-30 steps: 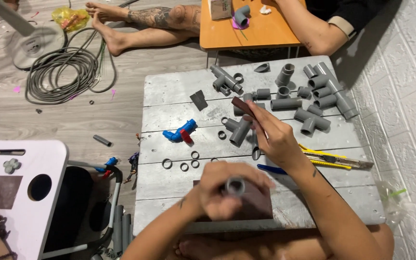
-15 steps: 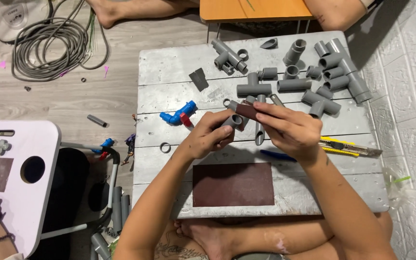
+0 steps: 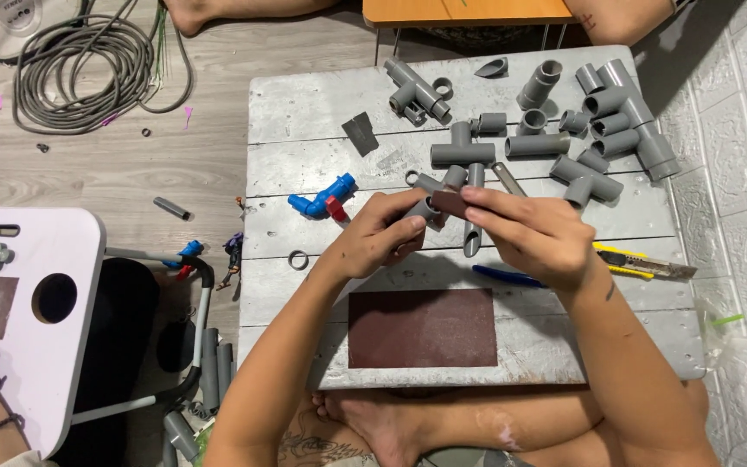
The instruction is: The person sands the edges of gray PVC pipe fittings using a sanding block on a low table. They then pick up a small ring and fit it onto a pipe segment, checking the fit by hand.
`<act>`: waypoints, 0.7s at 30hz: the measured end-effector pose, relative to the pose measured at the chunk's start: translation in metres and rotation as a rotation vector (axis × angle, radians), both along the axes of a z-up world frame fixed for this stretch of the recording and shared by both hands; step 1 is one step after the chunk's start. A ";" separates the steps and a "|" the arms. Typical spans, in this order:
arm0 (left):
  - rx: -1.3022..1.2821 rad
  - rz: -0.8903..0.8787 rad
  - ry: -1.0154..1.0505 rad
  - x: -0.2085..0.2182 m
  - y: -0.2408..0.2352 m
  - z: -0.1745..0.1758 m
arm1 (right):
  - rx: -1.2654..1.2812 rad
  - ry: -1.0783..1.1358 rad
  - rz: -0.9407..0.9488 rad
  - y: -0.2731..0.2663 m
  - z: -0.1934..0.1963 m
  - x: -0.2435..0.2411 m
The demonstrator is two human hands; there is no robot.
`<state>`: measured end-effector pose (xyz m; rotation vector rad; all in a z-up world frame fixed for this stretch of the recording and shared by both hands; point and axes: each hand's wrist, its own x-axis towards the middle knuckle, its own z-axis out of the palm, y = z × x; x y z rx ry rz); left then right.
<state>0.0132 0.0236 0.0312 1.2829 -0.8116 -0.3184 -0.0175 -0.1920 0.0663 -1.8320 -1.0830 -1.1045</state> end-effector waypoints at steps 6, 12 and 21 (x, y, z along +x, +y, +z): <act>0.130 0.099 0.071 -0.009 -0.004 -0.004 | -0.153 0.073 -0.168 -0.033 0.000 0.011; 0.013 0.262 -0.003 -0.027 -0.030 -0.011 | 0.106 0.292 -0.047 -0.005 0.001 0.008; -0.003 0.281 0.037 -0.038 -0.038 0.002 | 0.124 0.381 0.071 0.006 -0.006 0.002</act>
